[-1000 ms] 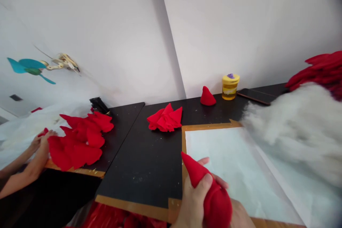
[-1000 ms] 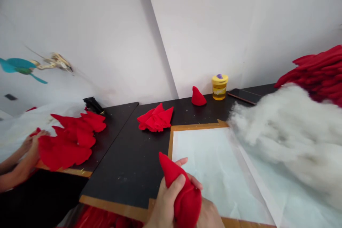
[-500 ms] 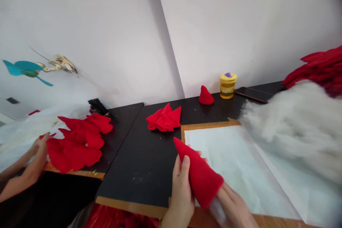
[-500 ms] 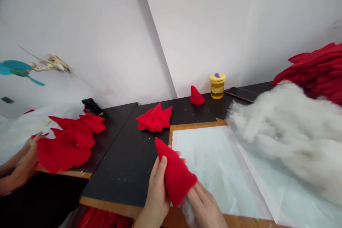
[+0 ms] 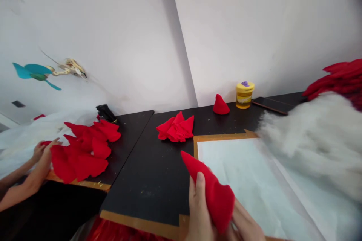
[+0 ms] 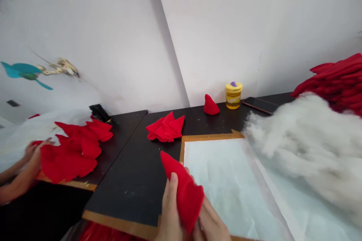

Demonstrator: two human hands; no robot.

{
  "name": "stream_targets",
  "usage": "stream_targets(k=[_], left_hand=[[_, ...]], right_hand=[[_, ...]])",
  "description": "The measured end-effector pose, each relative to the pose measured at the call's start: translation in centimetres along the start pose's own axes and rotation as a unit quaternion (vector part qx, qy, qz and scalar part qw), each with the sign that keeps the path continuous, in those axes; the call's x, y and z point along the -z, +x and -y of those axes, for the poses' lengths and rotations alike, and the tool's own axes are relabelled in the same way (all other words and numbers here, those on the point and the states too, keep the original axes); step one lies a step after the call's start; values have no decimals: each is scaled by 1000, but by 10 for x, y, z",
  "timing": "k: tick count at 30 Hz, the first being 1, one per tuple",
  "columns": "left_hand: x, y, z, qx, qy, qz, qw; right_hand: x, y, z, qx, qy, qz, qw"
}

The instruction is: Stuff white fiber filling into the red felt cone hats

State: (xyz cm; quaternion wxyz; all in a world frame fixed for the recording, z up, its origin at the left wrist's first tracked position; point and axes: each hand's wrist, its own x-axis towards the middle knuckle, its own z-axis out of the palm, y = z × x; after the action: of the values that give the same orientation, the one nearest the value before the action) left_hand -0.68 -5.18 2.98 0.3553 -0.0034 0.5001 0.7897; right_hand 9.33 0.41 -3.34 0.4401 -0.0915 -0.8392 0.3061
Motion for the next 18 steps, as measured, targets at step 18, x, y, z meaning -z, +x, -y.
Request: stream_targets(k=[18], left_hand=[[-11,9,-8,114,-127,6,985]], right_hand=[[17,31,3,58,-100,-74,991]])
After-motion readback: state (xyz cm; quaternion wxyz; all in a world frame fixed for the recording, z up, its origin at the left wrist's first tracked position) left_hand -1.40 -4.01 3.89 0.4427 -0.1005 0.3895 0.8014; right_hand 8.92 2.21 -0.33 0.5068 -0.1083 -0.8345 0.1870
